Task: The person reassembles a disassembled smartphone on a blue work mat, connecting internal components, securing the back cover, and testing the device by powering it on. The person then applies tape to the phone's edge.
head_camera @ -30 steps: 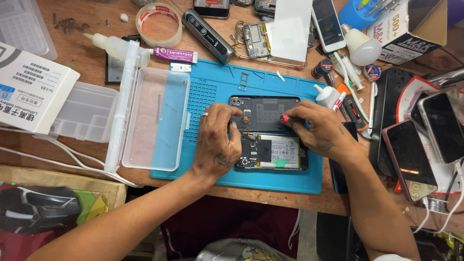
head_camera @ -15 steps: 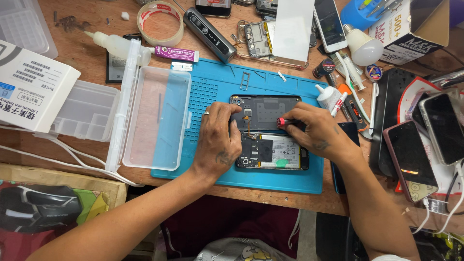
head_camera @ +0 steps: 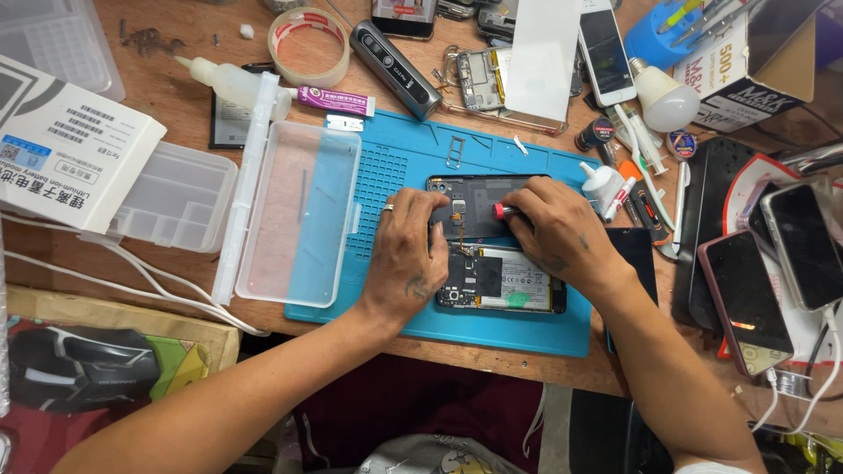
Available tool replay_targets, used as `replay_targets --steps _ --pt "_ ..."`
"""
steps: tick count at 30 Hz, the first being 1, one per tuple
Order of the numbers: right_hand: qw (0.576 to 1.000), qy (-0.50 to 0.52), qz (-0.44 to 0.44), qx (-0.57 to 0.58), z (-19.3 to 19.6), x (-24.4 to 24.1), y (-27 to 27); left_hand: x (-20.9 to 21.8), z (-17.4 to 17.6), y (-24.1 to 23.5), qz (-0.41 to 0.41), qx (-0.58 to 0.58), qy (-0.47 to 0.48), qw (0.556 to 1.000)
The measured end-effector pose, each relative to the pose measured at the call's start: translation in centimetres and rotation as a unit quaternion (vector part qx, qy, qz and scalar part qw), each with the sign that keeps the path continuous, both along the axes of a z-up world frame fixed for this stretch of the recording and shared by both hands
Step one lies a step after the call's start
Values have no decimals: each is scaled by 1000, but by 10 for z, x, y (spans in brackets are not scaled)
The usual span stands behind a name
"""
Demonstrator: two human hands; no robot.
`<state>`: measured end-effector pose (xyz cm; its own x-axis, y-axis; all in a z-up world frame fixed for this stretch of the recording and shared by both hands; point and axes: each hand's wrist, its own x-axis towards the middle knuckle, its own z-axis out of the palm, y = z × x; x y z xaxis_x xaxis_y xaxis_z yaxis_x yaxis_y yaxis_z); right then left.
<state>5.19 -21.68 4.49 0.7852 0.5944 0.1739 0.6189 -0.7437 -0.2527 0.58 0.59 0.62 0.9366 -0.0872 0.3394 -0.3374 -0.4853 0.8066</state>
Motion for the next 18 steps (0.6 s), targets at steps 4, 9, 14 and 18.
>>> replay_targets --steps 4,9,14,18 --pt "1000 -9 -5 -6 -4 3 5 -1 -1 -1 5 0 1 1000" --pt "1000 -10 -9 -8 -4 4 7 -1 -1 0 4 -8 12 1000" --pt "1000 -14 20 5 -4 2 5 -1 -3 1 5 -5 11 1000" --pt "1000 -9 28 7 -5 3 4 -1 -4 0 7 -9 13 1000"
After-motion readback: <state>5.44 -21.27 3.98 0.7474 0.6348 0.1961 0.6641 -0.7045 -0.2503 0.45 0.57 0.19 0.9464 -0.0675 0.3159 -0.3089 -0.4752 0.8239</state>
